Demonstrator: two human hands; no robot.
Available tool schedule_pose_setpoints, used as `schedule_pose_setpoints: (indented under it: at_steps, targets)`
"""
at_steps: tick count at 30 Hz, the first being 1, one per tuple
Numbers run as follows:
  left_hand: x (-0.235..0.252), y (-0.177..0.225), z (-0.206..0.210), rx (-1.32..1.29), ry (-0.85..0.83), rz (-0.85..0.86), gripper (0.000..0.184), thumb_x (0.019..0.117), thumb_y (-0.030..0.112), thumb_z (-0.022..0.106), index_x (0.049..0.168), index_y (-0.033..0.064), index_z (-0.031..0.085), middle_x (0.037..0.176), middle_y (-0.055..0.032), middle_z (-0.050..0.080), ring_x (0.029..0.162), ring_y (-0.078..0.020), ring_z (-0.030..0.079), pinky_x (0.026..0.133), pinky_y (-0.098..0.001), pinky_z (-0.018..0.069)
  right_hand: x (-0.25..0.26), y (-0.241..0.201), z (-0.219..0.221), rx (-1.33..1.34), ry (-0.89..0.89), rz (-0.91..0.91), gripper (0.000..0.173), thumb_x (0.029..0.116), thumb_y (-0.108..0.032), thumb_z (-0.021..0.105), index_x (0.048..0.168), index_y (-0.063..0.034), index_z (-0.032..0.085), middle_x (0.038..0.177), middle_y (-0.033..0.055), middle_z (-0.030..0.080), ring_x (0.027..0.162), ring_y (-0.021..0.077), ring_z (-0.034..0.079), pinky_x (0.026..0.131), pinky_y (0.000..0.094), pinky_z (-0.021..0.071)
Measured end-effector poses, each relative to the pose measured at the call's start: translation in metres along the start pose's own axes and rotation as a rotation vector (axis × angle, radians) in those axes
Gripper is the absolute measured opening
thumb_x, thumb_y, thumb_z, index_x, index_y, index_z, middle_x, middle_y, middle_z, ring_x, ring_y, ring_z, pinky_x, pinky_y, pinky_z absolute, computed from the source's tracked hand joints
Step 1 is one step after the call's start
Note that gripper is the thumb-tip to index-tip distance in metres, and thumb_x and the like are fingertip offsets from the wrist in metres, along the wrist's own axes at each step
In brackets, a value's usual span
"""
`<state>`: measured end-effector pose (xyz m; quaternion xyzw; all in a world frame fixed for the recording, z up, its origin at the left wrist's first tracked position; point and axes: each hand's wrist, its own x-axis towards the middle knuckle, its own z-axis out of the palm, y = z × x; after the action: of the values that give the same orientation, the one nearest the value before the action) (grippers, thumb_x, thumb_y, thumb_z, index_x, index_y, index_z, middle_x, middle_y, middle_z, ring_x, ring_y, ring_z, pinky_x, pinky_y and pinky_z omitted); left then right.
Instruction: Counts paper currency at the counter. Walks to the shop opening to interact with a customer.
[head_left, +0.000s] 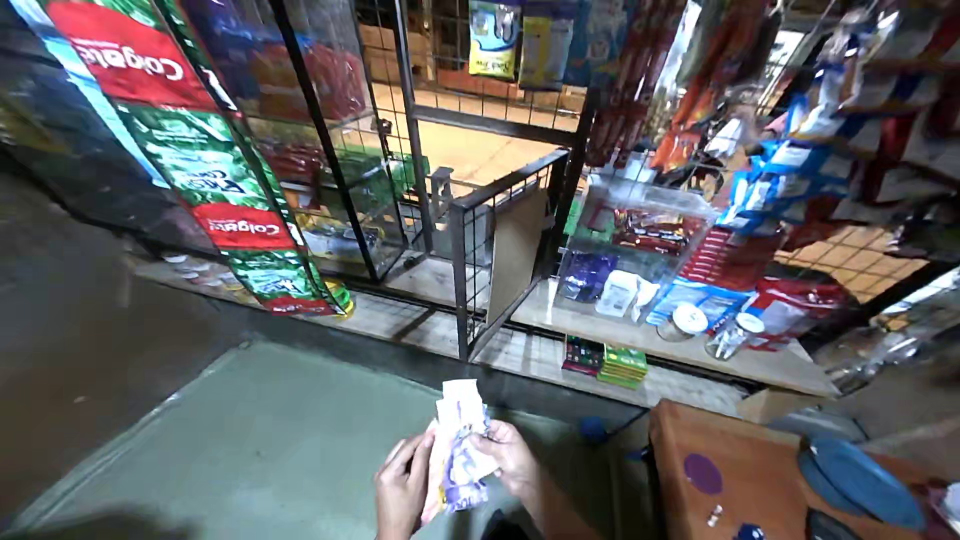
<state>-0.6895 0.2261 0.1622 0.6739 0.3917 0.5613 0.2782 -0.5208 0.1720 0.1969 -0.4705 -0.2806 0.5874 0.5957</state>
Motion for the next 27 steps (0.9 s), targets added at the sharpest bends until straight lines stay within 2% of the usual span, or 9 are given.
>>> schedule_pose_setpoints:
  at_steps: [2, 4, 6, 14, 18, 20, 22, 25, 27]
  targets:
    - [0.002, -0.014, -0.011, 0.007, 0.04, -0.065, 0.028, 0.0973, 0.021, 0.062, 0.091, -0.0025, 0.076, 0.081, -0.0048, 0.071, 0.072, 0.0021, 0.064, 0.07, -0.0135, 0.0538, 0.026, -0.006, 0.012, -0.124, -0.013, -0.047, 0.017, 0.0983, 0.0, 0.062, 0.115, 0.0005, 0.066, 0.091, 0.0033, 0.073, 0.069, 0.0028, 0.065, 0.059, 0.0198, 0.0525]
    - [0.012, -0.026, -0.022, 0.011, 0.1, -0.119, 0.028, 0.0982, 0.018, 0.061, 0.09, -0.0049, 0.074, 0.08, -0.0049, 0.07, 0.072, 0.0038, 0.063, 0.07, -0.0125, 0.0531, 0.055, -0.015, 0.025, -0.227, -0.109, -0.062, 0.019, 0.0986, -0.001, 0.061, 0.117, 0.0035, 0.065, 0.097, 0.0044, 0.072, 0.078, 0.0039, 0.066, 0.07, 0.023, 0.0562]
    - [0.031, -0.039, -0.03, 0.056, 0.185, -0.132, 0.03, 0.099, 0.018, 0.061, 0.088, -0.0068, 0.073, 0.077, -0.0053, 0.069, 0.07, 0.0044, 0.061, 0.069, -0.0125, 0.0514, 0.084, -0.022, 0.038, -0.27, -0.222, -0.015, 0.019, 0.0987, -0.003, 0.062, 0.117, 0.002, 0.065, 0.095, 0.0028, 0.072, 0.075, 0.0027, 0.065, 0.065, 0.0215, 0.0535]
    - [0.153, -0.071, -0.031, 0.17, 0.251, 0.067, 0.028, 0.0973, 0.009, 0.055, 0.084, -0.01, 0.071, 0.081, -0.0135, 0.067, 0.08, -0.0062, 0.063, 0.079, -0.0185, 0.0516, 0.181, -0.035, 0.086, -0.095, -0.414, 0.148, 0.027, 0.1012, -0.001, 0.054, 0.128, -0.0024, 0.056, 0.095, 0.0011, 0.072, 0.074, 0.0045, 0.067, 0.064, 0.0213, 0.0558]
    - [0.202, -0.085, -0.017, 0.2, 0.231, 0.061, 0.024, 0.0943, 0.005, 0.058, 0.083, -0.0118, 0.071, 0.085, -0.0217, 0.07, 0.083, -0.0211, 0.068, 0.082, -0.0339, 0.0548, 0.222, -0.05, 0.104, -0.036, -0.276, 0.148, 0.017, 0.1045, -0.004, 0.052, 0.119, -0.0014, 0.059, 0.093, 0.0031, 0.07, 0.075, 0.0062, 0.066, 0.065, 0.0224, 0.0552]
    - [0.224, -0.088, -0.01, 0.183, 0.174, -0.038, 0.018, 0.0945, 0.003, 0.06, 0.096, -0.012, 0.071, 0.098, -0.0242, 0.07, 0.093, -0.027, 0.069, 0.089, -0.0416, 0.0549, 0.242, -0.054, 0.107, -0.051, -0.132, 0.119, 0.019, 0.1035, -0.005, 0.056, 0.121, -0.002, 0.062, 0.095, 0.0041, 0.069, 0.074, 0.0062, 0.063, 0.065, 0.0222, 0.0521]
    - [0.247, -0.104, -0.001, 0.193, 0.125, 0.0, 0.021, 0.0969, 0.007, 0.064, 0.108, -0.0062, 0.074, 0.108, -0.0218, 0.071, 0.098, -0.0275, 0.07, 0.091, -0.0434, 0.0561, 0.262, -0.054, 0.106, -0.065, 0.021, 0.021, 0.019, 0.1014, -0.007, 0.062, 0.12, -0.0031, 0.064, 0.094, 0.0043, 0.069, 0.071, 0.0067, 0.061, 0.063, 0.0234, 0.0513]
    - [0.284, -0.129, 0.014, 0.127, -0.004, 0.089, 0.023, 0.0996, 0.014, 0.063, 0.113, 0.0007, 0.075, 0.123, -0.0189, 0.068, 0.103, -0.0235, 0.07, 0.09, -0.0396, 0.0588, 0.288, -0.055, 0.097, -0.089, 0.148, -0.083, 0.023, 0.104, -0.018, 0.061, 0.123, -0.005, 0.063, 0.102, 0.0073, 0.07, 0.081, 0.0125, 0.065, 0.07, 0.0319, 0.0563]
    - [0.306, -0.134, 0.023, -0.011, -0.122, 0.066, 0.022, 0.1004, 0.016, 0.063, 0.111, 0.0013, 0.075, 0.13, -0.015, 0.064, 0.102, -0.0171, 0.068, 0.087, -0.0333, 0.0593, 0.299, -0.052, 0.097, -0.041, 0.217, -0.127, 0.022, 0.1048, -0.02, 0.059, 0.121, -0.0056, 0.064, 0.098, 0.0071, 0.07, 0.076, 0.0122, 0.064, 0.065, 0.0309, 0.0554]
